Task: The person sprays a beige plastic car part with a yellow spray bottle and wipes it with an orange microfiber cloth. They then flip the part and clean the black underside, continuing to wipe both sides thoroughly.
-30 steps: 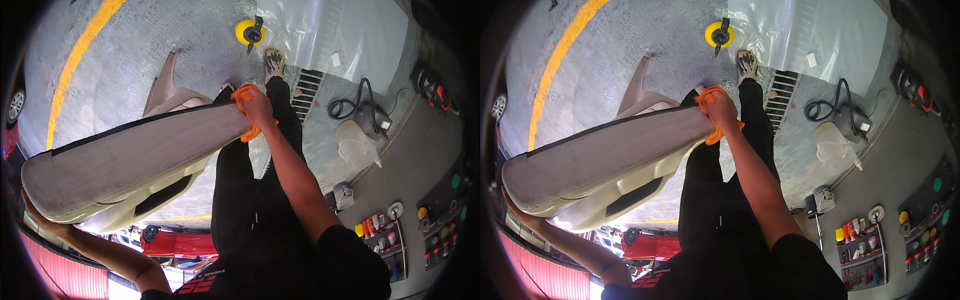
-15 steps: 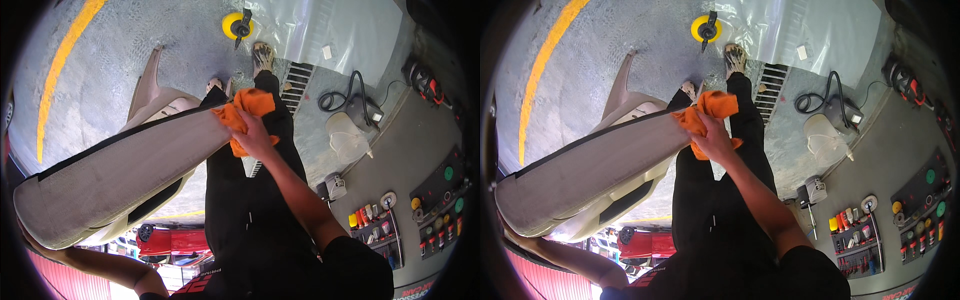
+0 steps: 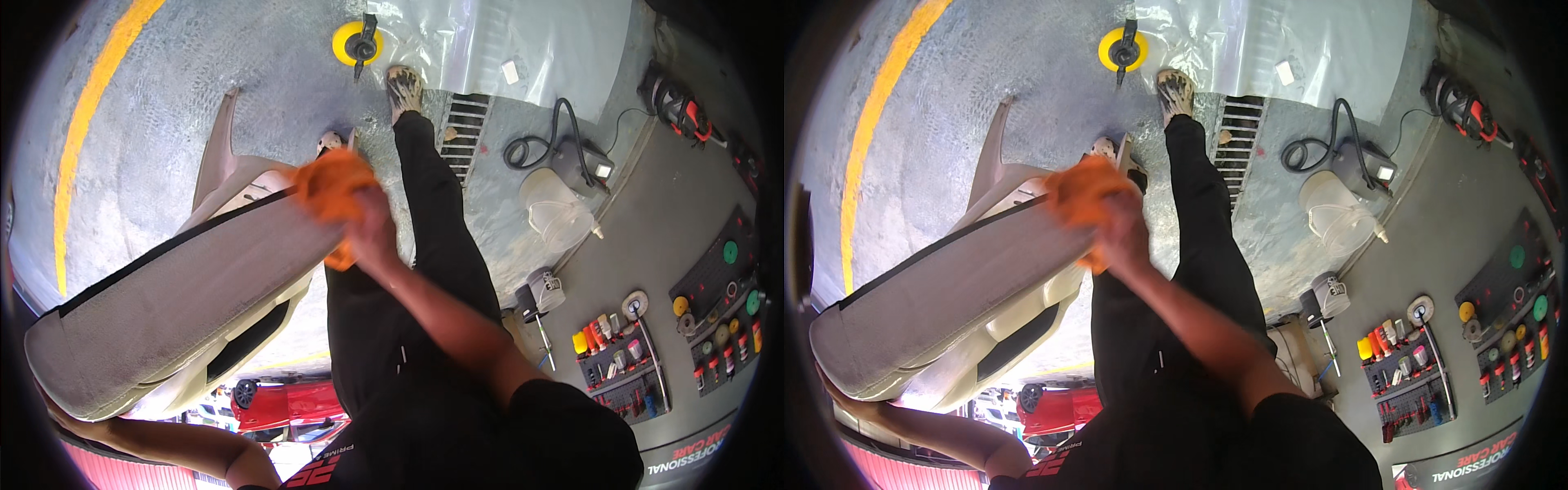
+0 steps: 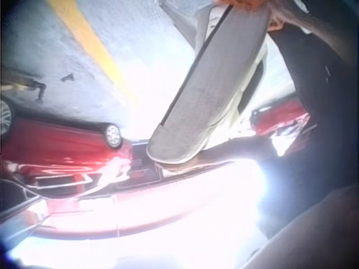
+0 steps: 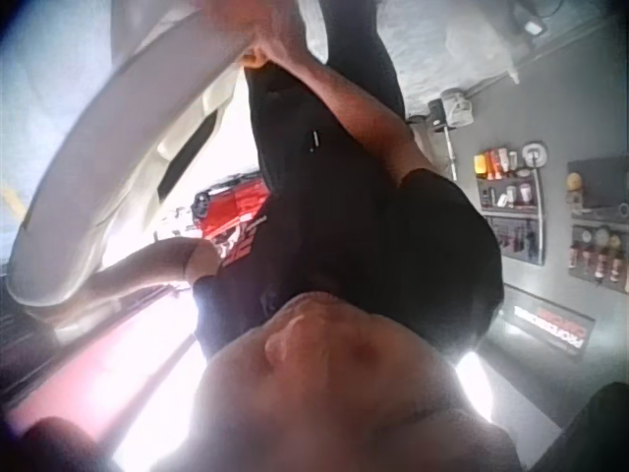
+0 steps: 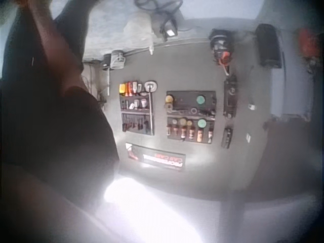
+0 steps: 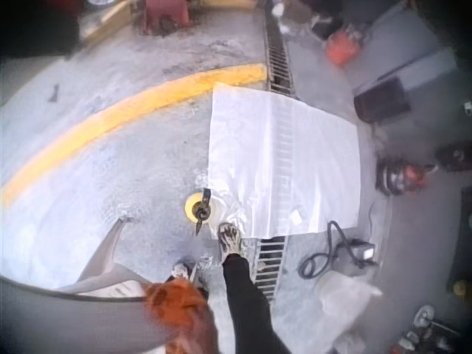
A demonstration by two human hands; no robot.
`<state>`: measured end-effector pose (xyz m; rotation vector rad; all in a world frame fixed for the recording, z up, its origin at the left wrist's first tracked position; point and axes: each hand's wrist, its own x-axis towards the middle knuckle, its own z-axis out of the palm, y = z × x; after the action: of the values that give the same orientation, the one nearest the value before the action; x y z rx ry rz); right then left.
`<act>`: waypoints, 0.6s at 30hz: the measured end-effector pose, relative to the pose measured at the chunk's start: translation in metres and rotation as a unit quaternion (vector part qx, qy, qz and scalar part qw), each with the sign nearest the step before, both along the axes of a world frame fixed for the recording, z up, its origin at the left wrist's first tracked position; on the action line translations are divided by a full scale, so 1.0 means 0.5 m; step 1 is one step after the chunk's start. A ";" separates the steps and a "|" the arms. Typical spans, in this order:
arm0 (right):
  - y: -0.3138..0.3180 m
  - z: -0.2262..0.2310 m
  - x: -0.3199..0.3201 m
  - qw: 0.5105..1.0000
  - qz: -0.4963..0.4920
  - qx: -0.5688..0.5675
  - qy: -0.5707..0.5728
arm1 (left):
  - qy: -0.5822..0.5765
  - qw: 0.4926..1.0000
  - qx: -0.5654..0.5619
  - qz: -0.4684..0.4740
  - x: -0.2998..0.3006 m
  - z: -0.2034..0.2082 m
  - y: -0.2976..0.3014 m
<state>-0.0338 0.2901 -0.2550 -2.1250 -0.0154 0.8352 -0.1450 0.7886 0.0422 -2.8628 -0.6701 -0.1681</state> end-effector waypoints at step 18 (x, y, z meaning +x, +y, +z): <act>-0.093 -0.137 0.030 0.960 0.163 -0.167 0.154 | 0.007 1.000 0.009 0.023 0.028 -0.014 -0.008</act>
<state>-0.0187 0.2434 -0.3232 -2.3131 -0.0692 1.4454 -0.1312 0.7846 0.0350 -2.8247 -0.7282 -0.1462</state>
